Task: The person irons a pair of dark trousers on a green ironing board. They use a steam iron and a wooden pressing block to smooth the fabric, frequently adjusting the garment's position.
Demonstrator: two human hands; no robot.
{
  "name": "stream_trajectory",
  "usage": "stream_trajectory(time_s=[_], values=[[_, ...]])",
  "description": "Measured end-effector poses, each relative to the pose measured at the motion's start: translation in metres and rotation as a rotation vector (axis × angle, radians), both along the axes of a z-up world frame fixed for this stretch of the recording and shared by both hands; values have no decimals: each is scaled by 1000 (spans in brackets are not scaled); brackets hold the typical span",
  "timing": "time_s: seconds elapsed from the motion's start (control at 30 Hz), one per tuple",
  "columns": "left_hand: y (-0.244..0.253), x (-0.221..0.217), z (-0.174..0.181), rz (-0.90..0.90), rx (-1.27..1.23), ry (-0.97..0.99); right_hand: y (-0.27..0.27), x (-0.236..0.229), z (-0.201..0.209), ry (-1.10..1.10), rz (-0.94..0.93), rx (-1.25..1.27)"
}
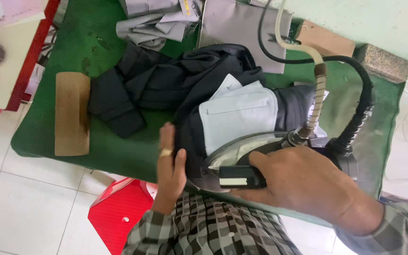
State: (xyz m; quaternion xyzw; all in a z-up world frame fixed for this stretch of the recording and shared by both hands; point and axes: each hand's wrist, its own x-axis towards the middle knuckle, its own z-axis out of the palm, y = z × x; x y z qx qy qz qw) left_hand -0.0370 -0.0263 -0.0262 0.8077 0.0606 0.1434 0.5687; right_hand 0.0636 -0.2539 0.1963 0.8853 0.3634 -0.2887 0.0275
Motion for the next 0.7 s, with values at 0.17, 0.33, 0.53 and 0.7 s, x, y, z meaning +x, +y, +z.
stream_trajectory(time_s=[0.17,0.33,0.53,0.7], values=[[53,-53,-19,466,-129,362,-10,-8,-9,135,5,-62],[67,-58,12,450,-249,384,8,-11,-14,59,-73,-222],[68,-15,46,305,-73,130,43,-2,7,142,-67,-343],[77,-1,53,187,77,87,31,5,11,199,-283,-449]])
